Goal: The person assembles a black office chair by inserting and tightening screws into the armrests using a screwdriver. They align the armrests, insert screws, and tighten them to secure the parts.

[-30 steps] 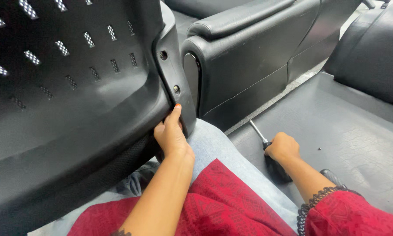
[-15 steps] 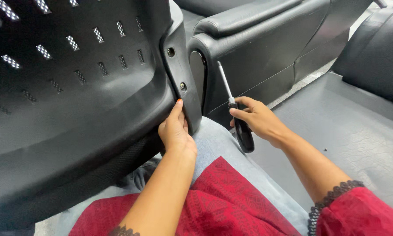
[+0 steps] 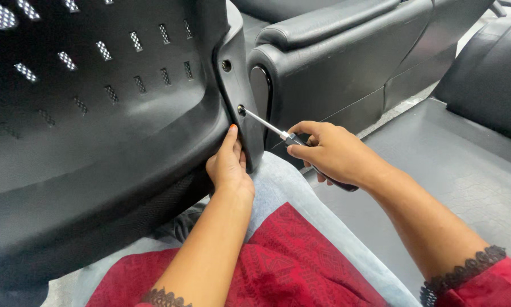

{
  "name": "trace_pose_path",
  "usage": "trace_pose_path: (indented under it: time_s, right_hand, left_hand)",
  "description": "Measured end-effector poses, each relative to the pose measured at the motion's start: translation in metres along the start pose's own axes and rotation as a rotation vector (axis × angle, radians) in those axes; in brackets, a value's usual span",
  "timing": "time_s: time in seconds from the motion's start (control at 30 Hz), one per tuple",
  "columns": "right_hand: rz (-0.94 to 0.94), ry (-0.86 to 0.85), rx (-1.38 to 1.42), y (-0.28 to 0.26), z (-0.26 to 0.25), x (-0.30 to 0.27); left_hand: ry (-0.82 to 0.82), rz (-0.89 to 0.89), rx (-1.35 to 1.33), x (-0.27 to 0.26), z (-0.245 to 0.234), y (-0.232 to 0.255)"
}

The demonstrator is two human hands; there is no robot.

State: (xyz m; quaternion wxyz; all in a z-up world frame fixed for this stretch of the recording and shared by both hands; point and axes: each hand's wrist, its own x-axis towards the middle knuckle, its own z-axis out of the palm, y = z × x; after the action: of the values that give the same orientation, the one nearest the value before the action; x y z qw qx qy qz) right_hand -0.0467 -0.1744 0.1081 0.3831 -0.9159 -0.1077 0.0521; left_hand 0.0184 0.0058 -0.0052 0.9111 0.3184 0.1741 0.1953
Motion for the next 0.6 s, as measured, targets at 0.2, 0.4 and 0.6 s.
trace_pose_path:
  time_s: [0.2, 0.4, 0.6]
  right_hand:
    - [-0.013, 0.048, -0.119, -0.010, 0.005, 0.004]
    - [-0.017, 0.067, -0.263, -0.017, 0.002, 0.017]
    - [-0.307, 0.275, -0.379, -0.004, 0.015, 0.017]
  left_hand:
    - [-0.050, -0.030, -0.009, 0.015, -0.007, -0.003]
    - [-0.109, -0.011, -0.035, 0.024, -0.005, -0.005]
    - [-0.159, 0.002, 0.019, 0.016, -0.008, -0.002]
